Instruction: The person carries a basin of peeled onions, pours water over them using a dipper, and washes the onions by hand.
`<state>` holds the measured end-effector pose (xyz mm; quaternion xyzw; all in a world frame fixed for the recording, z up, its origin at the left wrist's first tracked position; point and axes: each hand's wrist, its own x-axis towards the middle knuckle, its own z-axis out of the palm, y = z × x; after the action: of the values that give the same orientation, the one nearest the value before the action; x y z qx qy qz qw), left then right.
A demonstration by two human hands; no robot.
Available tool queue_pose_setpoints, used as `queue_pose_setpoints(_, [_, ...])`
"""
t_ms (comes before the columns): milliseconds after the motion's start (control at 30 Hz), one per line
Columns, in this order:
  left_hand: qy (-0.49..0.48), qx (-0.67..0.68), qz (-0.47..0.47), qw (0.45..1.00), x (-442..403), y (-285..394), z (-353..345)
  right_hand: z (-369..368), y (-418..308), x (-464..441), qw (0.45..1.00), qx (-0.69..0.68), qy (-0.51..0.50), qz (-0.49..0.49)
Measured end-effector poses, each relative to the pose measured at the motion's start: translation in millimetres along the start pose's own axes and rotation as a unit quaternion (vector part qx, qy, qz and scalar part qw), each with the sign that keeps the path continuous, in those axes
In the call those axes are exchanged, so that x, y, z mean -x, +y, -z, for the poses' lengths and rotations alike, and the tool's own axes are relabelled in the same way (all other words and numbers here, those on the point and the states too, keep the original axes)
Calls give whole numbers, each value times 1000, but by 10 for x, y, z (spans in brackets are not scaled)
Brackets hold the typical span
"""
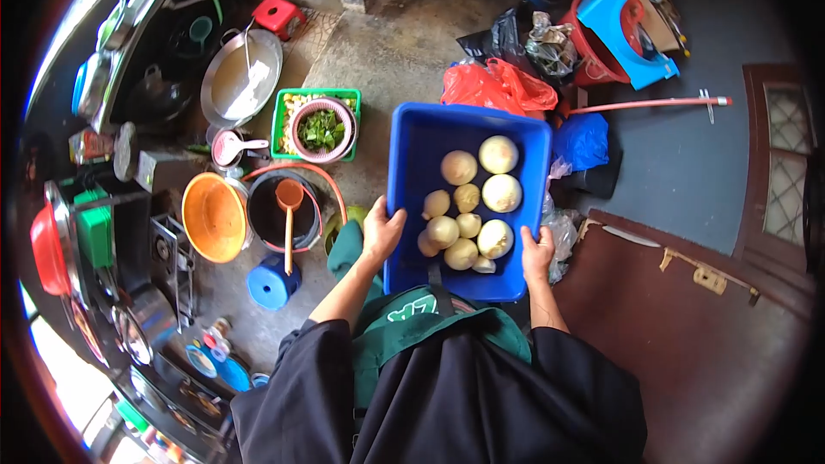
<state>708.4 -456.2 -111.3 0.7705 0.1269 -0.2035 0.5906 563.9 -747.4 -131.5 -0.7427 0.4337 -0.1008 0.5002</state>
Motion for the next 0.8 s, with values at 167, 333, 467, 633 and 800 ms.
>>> queue_pose_setpoints(167, [-32,-59,18,998,-75,455,-240,319,-294,-358,999,23,13,41])
queue_pose_setpoints(333, [-17,-35,15,999,-330,708,-311,272,-693,-650,1000,-7,7,24])
queue_pose_setpoints(467, [12,-7,10,1000,-660,686,-282,-15,-1058,-868,998,49,-6,41])
queue_pose_setpoints(633, [48,-8,44,998,-1276,782,-29,-702,-1222,-1499,991,95,-46,79])
queue_pose_setpoints(800, [98,26,67,993,-2154,1016,373,-1739,-1761,-2175,985,67,-97,122])
